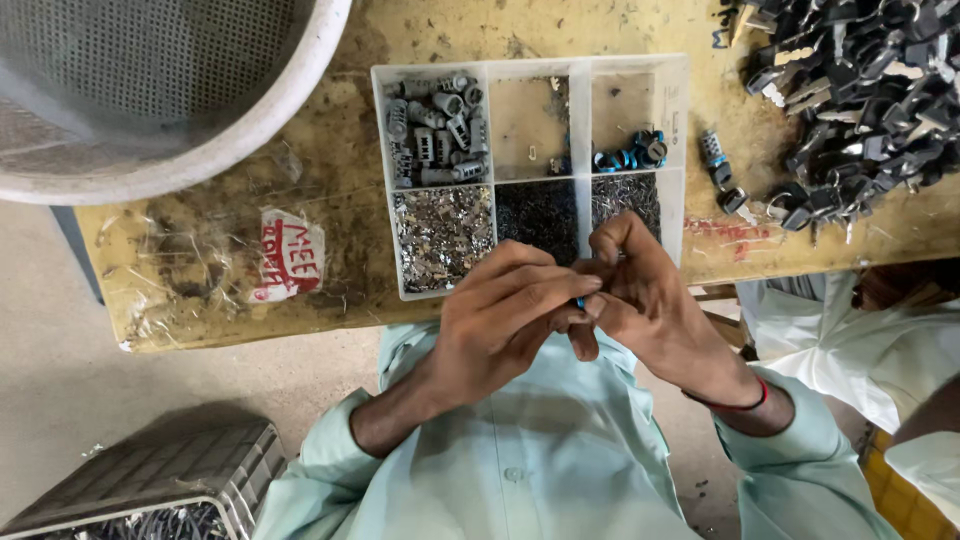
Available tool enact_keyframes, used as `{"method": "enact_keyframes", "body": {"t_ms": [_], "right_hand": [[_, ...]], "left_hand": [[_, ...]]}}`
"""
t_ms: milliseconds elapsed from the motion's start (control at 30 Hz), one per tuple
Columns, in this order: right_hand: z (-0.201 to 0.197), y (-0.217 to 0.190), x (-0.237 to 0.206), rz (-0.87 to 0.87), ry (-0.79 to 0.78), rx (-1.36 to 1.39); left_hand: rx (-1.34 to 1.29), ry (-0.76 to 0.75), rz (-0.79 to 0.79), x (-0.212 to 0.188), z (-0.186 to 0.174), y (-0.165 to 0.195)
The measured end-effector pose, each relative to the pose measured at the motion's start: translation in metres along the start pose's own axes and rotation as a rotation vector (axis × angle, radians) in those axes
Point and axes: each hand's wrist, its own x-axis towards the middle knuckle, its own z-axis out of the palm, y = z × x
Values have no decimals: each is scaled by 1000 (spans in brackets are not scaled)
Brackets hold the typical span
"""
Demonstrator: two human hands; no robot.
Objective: The person repeatedly assembles small key components by inserting pins and blue rings into key cylinders, then placing the finished units on the table. The process is repeated multiple times using parts from a compartmentalized tray.
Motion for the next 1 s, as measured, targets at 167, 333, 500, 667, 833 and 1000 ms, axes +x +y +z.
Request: {"method": "enact_keyframes", "body": {"t_ms": [167, 333, 500, 667, 833, 1000], "right_hand": [[-40, -36, -23, -28, 282, -1148], [-92, -22, -31, -45, 633, -1862], [-96, -14, -39, -181, 746, -744], [-28, 9, -33, -544, 597, -373], [-9, 39, -21, -423, 670, -900], [-8, 26, -18, -530, 196, -1106]], "left_hand": [[76, 14, 84, 8, 3, -2], [-54, 27, 34, 11, -5, -5], [-72, 15, -64, 8, 3, -6], [-34, 26, -62, 6, 12, -4], [42, 94, -64, 0, 8, -2], [-147, 133, -279, -4, 9, 0]]}}
